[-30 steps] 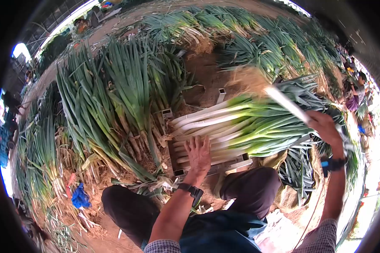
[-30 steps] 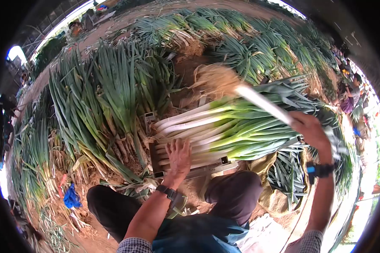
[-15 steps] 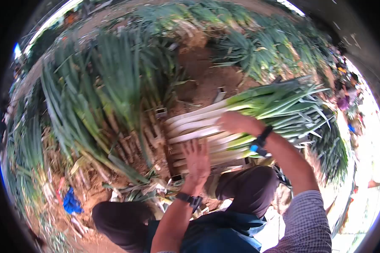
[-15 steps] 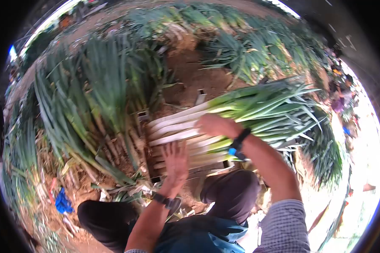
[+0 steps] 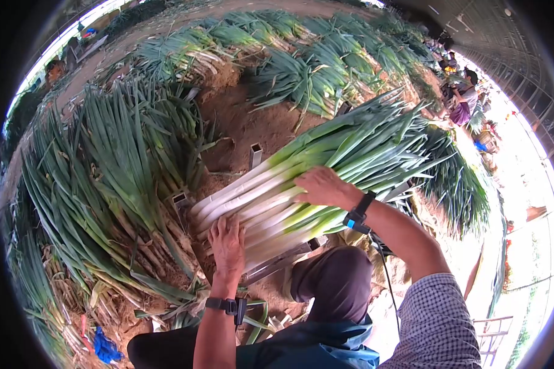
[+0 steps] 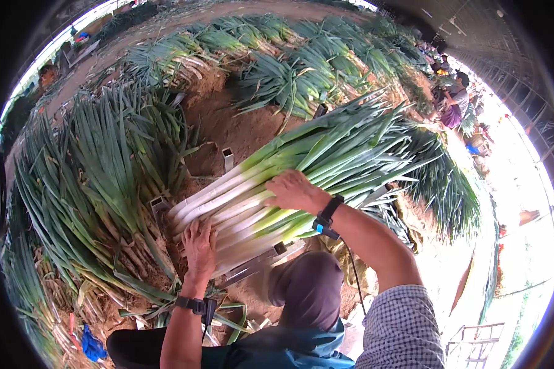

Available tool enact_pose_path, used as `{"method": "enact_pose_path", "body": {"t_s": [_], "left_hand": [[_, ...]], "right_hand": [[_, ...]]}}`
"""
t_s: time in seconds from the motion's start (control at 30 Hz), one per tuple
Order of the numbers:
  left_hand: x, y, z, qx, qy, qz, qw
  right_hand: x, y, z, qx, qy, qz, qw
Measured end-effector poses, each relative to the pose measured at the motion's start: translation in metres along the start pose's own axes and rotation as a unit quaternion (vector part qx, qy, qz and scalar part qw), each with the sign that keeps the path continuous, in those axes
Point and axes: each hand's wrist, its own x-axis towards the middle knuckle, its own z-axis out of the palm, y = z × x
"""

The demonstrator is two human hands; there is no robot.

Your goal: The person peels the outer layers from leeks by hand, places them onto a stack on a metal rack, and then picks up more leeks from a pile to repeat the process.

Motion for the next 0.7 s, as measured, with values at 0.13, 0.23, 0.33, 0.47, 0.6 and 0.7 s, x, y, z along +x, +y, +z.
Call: {"method": "enact_pose_path", "body": {"t_s": [0.13, 0.23, 0.33, 0.47, 0.6, 0.7], "left_hand": [[0.005, 0.0, -0.002, -0.009, -0.004, -0.007, 1.0], [0.006, -0.007, 0.01, -0.008, -0.009, 0.0, 1.0], [0.007, -0.006, 0.002, -0.01, 0.014, 0.003, 1.0], [0.012, -0.006, 0.006, -0.013, -0.024, 0.013, 1.0], [0.012, -0.005, 0.003, -0.023, -0.057, -0.007, 0.998], [0.016, -0.011, 0.003, -0.02, -0.05, 0.018, 0.998]], "right_hand": [[0.005, 0.003, 0.008, -0.062, 0.01, -0.019, 0.998], [0.01, 0.016, 0.017, -0.026, -0.018, 0.001, 1.0], [0.017, 0.013, 0.021, -0.033, -0.005, -0.031, 0.999], [-0.031, 0.015, -0.015, -0.11, 0.154, -0.056, 0.98], [-0.019, 0.04, 0.005, -0.108, 0.033, 0.021, 0.993], [-0.009, 0.059, 0.034, -0.007, 0.178, -0.059, 0.982]]}}
